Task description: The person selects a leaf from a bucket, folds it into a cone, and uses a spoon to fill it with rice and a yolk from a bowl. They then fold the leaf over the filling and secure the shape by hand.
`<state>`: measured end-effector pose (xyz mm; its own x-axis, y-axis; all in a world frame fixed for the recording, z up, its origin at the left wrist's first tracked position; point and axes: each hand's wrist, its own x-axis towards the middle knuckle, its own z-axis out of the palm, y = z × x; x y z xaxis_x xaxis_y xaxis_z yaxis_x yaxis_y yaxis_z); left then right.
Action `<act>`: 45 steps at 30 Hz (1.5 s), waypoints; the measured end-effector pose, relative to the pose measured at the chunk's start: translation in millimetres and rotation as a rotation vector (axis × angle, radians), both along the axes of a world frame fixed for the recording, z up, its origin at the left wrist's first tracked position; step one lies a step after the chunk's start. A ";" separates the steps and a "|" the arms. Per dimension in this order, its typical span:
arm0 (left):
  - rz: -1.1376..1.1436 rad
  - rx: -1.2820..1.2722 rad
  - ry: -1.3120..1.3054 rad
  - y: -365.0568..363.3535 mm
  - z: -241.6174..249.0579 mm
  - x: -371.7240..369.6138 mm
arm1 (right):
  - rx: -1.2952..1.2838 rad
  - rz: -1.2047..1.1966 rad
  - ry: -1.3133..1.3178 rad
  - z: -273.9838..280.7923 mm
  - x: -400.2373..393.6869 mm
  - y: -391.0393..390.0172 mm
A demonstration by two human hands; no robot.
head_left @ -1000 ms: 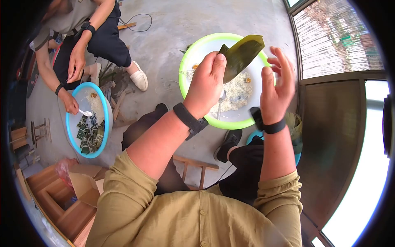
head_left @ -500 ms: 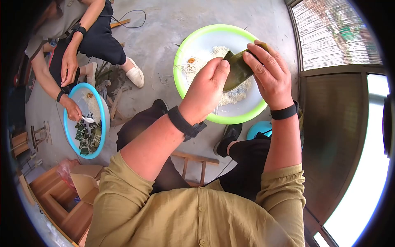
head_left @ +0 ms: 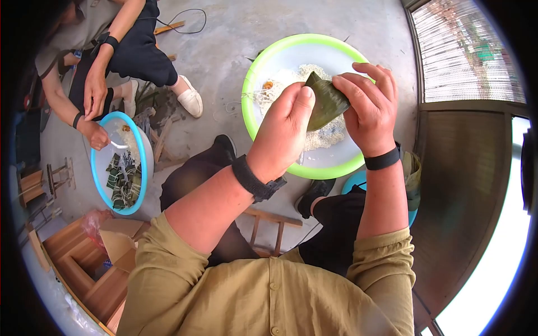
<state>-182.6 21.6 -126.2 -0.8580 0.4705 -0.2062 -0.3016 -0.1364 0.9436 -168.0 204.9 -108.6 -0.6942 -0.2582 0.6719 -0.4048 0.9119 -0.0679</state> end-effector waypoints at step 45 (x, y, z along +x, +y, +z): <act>0.075 0.255 -0.086 -1.3 5.6 0.5 | -0.491 0.036 -0.152 -7.4 12.4 -34.1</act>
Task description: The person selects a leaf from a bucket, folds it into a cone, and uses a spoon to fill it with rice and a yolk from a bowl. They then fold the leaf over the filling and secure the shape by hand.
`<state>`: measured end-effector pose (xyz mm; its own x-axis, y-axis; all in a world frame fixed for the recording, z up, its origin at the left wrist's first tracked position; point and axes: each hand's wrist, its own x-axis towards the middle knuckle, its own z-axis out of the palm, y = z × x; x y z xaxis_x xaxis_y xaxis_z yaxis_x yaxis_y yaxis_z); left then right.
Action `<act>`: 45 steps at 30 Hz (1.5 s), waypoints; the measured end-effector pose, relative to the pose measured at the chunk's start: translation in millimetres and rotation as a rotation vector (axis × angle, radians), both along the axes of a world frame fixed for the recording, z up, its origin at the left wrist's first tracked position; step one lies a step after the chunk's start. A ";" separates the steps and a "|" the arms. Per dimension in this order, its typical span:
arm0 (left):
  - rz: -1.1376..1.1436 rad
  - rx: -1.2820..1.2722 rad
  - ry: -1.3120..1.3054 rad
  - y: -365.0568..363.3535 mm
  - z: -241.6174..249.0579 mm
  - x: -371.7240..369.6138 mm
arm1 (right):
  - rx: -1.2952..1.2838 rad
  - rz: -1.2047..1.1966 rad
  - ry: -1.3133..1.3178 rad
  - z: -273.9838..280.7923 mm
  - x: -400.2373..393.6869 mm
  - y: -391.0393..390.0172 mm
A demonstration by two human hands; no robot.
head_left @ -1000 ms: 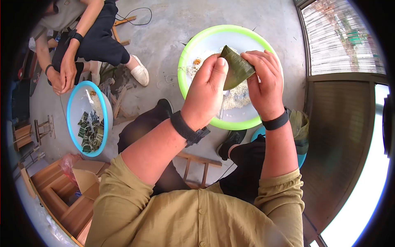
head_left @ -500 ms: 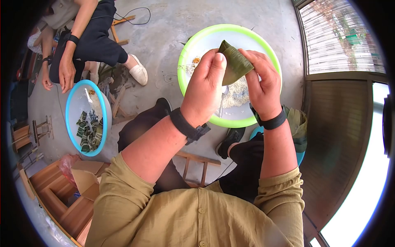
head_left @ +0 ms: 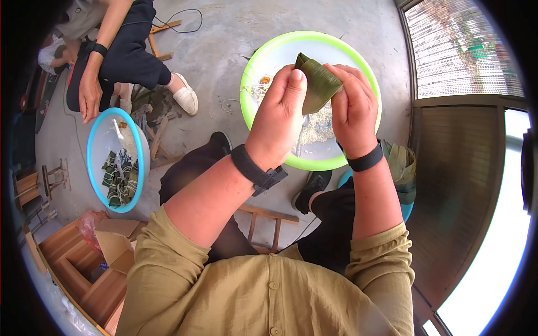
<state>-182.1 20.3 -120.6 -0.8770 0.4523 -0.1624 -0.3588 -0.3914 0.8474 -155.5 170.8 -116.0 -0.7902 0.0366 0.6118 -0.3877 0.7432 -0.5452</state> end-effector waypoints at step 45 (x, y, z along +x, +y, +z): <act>-0.006 -0.077 0.245 0.8 -2.1 -0.2 | -0.494 -0.083 -0.217 16.3 17.4 -10.0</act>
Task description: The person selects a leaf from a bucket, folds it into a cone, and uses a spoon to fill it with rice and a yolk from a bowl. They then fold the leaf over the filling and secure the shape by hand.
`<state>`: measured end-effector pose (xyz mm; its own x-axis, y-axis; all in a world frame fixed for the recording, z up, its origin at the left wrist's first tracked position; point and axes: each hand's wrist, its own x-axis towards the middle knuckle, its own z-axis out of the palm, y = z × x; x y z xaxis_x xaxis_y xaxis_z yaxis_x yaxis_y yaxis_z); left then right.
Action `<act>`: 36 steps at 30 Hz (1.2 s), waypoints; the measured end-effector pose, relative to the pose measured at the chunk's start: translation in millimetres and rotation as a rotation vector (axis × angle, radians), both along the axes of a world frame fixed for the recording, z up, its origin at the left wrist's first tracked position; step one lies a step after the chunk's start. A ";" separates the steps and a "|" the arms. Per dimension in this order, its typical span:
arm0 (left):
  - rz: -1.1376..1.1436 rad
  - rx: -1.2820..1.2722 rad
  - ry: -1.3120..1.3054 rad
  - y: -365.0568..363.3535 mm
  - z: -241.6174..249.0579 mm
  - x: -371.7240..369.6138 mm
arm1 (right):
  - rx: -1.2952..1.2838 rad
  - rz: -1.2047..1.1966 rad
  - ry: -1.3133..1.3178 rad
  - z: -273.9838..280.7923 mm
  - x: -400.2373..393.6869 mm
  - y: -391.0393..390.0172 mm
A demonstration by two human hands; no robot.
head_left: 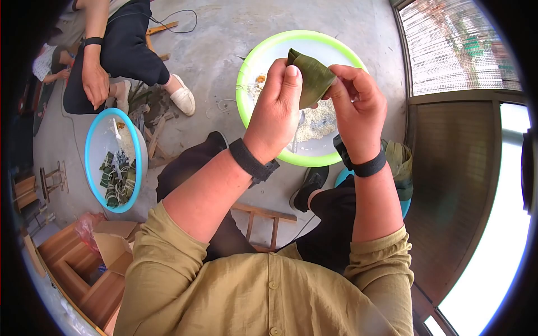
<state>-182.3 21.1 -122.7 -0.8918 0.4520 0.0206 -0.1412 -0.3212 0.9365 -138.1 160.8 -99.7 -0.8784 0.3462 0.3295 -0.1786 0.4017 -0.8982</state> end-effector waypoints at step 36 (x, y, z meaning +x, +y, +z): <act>0.086 -0.152 0.323 -0.5 4.7 6.1 | -0.275 0.381 0.041 7.6 -1.8 6.1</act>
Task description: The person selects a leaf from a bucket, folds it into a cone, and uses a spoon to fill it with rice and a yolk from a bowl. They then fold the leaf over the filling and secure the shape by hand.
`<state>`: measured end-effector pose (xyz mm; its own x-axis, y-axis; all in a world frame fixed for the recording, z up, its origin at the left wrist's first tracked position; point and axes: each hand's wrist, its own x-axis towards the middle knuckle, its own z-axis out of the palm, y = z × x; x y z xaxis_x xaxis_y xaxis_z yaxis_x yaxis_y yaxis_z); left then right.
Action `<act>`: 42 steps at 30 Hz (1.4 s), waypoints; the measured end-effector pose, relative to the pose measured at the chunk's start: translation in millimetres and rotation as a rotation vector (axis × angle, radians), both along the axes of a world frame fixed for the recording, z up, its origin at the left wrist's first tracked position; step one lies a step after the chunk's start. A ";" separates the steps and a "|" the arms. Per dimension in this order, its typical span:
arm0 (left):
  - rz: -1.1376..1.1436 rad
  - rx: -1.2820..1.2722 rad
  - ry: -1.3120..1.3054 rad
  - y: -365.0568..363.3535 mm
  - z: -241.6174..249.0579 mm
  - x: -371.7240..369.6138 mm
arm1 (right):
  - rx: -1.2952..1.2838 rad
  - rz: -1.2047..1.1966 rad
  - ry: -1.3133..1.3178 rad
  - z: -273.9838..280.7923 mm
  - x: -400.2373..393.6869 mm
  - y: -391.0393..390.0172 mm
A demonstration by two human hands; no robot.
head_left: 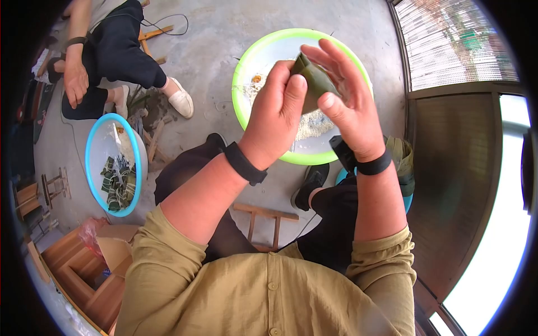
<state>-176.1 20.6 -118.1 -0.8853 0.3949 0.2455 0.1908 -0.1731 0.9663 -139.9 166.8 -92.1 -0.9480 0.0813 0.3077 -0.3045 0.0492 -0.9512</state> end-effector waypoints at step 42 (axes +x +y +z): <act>0.271 0.251 -0.679 -107.6 -23.1 -80.3 | -0.098 -0.086 -0.666 -85.7 -77.8 -51.1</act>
